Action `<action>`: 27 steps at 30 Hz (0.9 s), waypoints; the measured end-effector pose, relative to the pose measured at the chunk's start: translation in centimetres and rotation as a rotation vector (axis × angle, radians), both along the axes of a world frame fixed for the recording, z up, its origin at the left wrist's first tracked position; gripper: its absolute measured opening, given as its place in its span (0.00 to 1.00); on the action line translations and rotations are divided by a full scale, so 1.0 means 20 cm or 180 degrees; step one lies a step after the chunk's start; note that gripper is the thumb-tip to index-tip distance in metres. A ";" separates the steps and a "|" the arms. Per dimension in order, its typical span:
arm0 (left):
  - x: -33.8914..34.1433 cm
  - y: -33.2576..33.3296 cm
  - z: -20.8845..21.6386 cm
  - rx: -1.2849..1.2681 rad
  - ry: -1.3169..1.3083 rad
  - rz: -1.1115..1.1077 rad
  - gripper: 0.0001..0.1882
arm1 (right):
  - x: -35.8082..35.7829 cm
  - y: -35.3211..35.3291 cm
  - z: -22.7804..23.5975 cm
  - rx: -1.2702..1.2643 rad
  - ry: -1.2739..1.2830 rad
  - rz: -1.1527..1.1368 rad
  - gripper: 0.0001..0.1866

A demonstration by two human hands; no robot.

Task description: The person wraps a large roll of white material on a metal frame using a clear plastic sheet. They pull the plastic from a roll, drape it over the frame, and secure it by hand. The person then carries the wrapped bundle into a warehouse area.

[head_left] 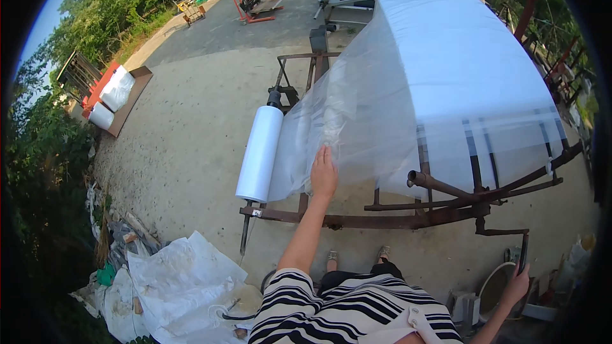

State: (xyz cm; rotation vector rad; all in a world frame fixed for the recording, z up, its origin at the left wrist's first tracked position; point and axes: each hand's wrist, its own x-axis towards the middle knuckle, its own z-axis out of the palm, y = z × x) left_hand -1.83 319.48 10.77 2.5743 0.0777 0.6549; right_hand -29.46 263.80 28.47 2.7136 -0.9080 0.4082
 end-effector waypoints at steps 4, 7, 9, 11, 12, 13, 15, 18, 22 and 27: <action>0.00 -0.02 0.02 0.0227 0.0071 -0.0035 0.29 | 0.01 -0.15 -0.03 0.0089 -0.0006 -0.0115 0.22; 0.02 -0.03 0.04 0.0116 0.0107 -0.0016 0.30 | 0.03 -0.38 -0.11 0.0071 -0.0013 -0.0078 0.21; 0.02 -0.04 0.02 0.0051 0.0144 -0.0001 0.31 | 0.03 -0.51 -0.18 0.0120 -0.0071 0.0001 0.21; 0.01 -0.05 0.02 -0.0025 0.0233 0.0046 0.31 | 0.03 -0.65 -0.25 0.0164 -0.0035 0.0062 0.20; 0.02 -0.06 0.03 -0.0065 0.0267 0.0058 0.31 | 0.03 -0.74 -0.30 0.0184 0.0014 0.0072 0.20; 0.01 -0.07 0.02 -0.0069 0.0252 0.0044 0.32 | 0.01 -0.81 -0.35 0.0200 0.0063 0.0080 0.20; 0.01 -0.05 0.00 -0.0027 0.0196 0.0089 0.32 | 0.07 -0.86 -0.43 0.0508 0.0159 0.0004 0.19; 0.01 -0.07 0.01 0.0016 0.0303 0.0079 0.32 | 0.08 -0.96 -0.63 0.0771 0.0102 -0.0058 0.17; 0.01 -0.04 -0.03 -0.0054 0.0266 0.0143 0.32 | 0.13 -0.95 -0.95 0.1452 0.0508 -0.0311 0.20; 0.01 -0.03 -0.01 0.0053 0.0374 0.0103 0.32 | 0.15 -0.62 -1.40 0.2225 0.0354 -0.0623 0.21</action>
